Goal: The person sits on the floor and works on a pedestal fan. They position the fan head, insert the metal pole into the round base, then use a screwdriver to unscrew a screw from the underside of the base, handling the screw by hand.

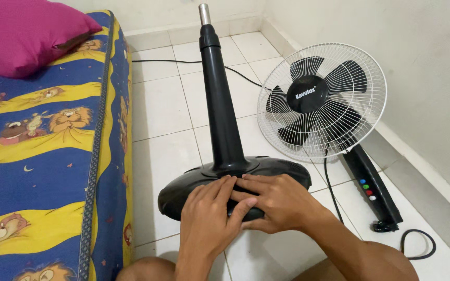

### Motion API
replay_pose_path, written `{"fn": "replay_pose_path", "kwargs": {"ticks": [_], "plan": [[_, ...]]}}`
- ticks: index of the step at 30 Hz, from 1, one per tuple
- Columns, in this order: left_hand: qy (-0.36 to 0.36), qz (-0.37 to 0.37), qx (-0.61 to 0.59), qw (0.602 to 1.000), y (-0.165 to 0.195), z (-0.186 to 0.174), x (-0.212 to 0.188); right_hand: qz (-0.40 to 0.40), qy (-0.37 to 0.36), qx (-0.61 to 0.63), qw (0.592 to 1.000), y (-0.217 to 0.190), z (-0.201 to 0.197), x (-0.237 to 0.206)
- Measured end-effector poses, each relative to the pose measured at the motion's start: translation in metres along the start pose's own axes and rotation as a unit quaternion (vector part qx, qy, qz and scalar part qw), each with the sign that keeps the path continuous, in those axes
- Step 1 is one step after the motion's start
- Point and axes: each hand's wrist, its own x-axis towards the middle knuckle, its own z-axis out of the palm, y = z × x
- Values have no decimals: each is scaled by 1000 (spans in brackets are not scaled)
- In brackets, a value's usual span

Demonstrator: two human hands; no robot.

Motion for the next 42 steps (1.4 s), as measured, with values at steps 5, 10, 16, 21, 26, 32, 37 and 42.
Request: {"fn": "replay_pose_path", "kwargs": {"ticks": [5,10,16,21,26,32,37,42], "plan": [[36,-24,-22,999,9,-4,8,7,-7,9,1000,3,-12,6],[-6,-89,-6,996,17,-10,22,-1,11,3,1000,2,-24,14],[-4,-116,15,993,33,-25,35,-13,20,-4,1000,1,-45,21],[-50,-193,35,979,43,-35,49,11,4,-1,1000,3,-56,26],[-53,-190,42,980,40,-37,65,-17,64,-64,996,13,-57,33],[18,-50,14,999,22,-28,73,58,121,-82,987,16,-47,43],[127,122,51,983,5,-18,71,87,204,-92,971,13,-35,49],[177,143,120,966,-9,-13,68,105,218,-70,968,16,-29,52]]}}
